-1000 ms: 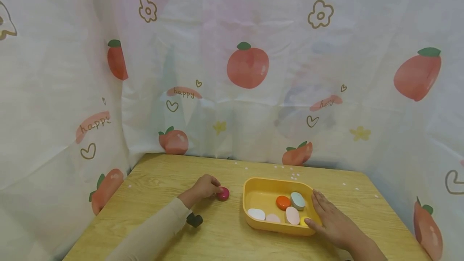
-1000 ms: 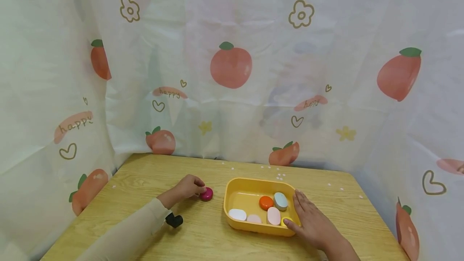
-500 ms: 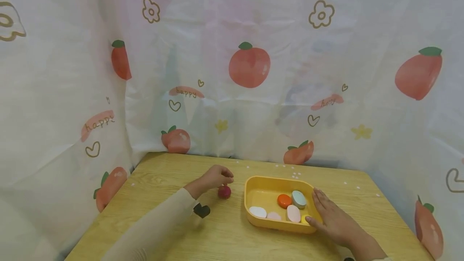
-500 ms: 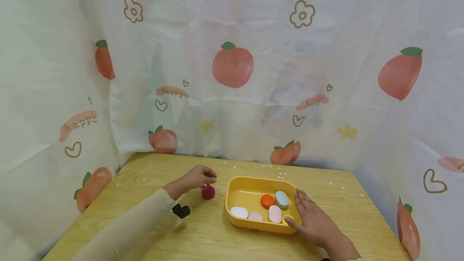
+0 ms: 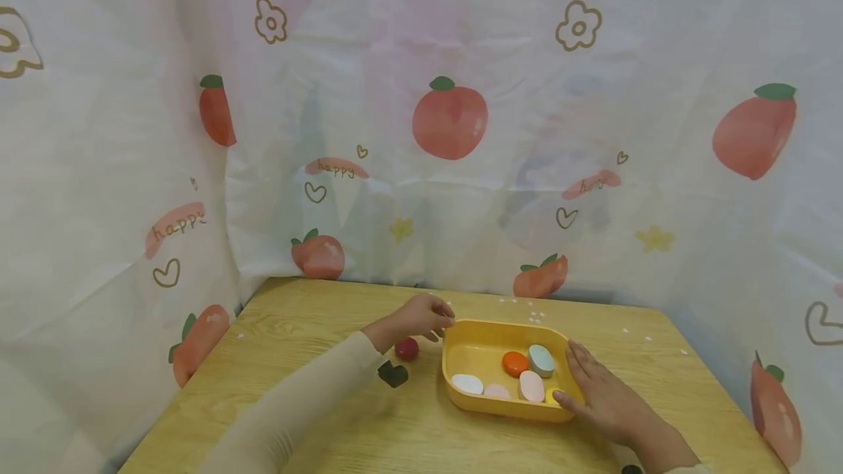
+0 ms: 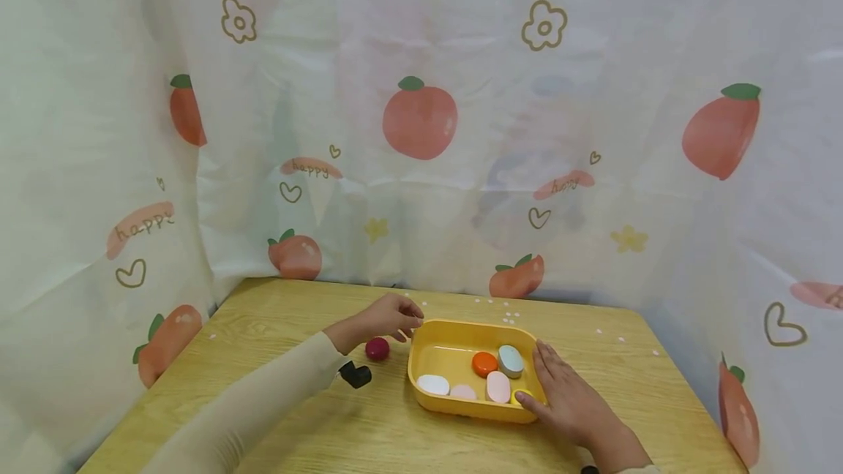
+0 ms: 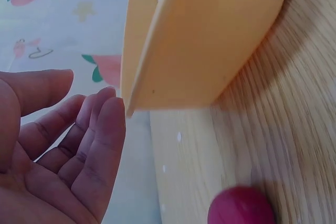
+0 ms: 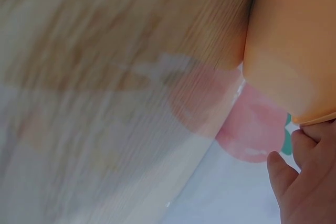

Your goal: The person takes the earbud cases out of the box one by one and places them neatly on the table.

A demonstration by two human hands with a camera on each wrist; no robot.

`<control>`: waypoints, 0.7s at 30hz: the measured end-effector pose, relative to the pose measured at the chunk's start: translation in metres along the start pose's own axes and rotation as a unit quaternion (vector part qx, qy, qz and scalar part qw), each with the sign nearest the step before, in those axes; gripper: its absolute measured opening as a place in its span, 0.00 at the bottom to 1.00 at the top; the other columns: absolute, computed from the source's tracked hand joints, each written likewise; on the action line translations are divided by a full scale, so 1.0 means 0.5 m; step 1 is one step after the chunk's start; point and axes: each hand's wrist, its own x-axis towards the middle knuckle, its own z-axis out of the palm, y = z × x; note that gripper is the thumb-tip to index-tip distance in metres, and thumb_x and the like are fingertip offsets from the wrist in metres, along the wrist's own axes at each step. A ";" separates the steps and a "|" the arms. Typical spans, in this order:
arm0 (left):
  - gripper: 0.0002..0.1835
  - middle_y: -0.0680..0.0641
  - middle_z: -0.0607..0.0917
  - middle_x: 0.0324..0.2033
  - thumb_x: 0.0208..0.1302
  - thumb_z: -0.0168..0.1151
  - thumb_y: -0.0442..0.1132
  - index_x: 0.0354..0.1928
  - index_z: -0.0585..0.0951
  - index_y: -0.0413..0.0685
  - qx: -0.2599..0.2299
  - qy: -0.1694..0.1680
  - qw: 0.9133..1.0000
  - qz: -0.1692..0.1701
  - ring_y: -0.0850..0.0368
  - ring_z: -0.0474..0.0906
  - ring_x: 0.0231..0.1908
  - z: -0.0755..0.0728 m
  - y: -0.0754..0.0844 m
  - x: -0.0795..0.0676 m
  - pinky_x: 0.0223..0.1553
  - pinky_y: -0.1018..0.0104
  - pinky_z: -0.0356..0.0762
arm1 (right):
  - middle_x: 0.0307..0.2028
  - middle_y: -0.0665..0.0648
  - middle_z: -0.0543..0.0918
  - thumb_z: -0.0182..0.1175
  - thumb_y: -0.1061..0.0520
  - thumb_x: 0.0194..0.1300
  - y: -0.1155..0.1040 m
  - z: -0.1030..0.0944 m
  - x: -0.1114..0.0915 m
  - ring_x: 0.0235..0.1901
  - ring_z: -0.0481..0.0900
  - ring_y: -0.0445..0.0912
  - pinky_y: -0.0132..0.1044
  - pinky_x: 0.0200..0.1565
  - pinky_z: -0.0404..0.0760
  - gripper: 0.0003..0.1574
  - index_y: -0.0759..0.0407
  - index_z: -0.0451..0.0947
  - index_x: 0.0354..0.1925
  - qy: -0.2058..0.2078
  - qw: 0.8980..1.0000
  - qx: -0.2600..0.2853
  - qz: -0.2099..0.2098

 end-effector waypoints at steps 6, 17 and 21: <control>0.08 0.44 0.84 0.36 0.65 0.65 0.36 0.42 0.83 0.39 -0.020 -0.019 0.999 0.017 0.53 0.83 0.30 0.026 0.016 0.010 0.29 0.62 0.84 | 0.73 0.69 0.50 0.53 0.36 0.70 -0.002 0.001 -0.001 0.71 0.49 0.64 0.17 0.57 0.26 0.52 0.73 0.51 0.72 -0.005 1.000 0.014 0.011; 0.06 0.43 0.85 0.37 0.65 0.65 0.37 0.41 0.83 0.41 -0.024 -0.035 0.999 0.010 0.53 0.83 0.29 0.074 0.044 0.042 0.28 0.61 0.84 | 0.72 0.70 0.51 0.54 0.36 0.70 -0.003 -0.001 0.003 0.70 0.50 0.65 0.58 0.66 0.56 0.51 0.74 0.53 0.71 0.002 1.000 0.002 -0.003; 0.08 0.40 0.85 0.39 0.66 0.63 0.36 0.43 0.83 0.38 -0.026 -0.041 0.999 0.003 0.52 0.83 0.30 0.093 0.051 0.048 0.28 0.60 0.84 | 0.72 0.70 0.52 0.54 0.37 0.70 -0.004 -0.001 0.004 0.70 0.51 0.64 0.63 0.63 0.60 0.51 0.74 0.54 0.71 0.003 1.000 -0.002 -0.002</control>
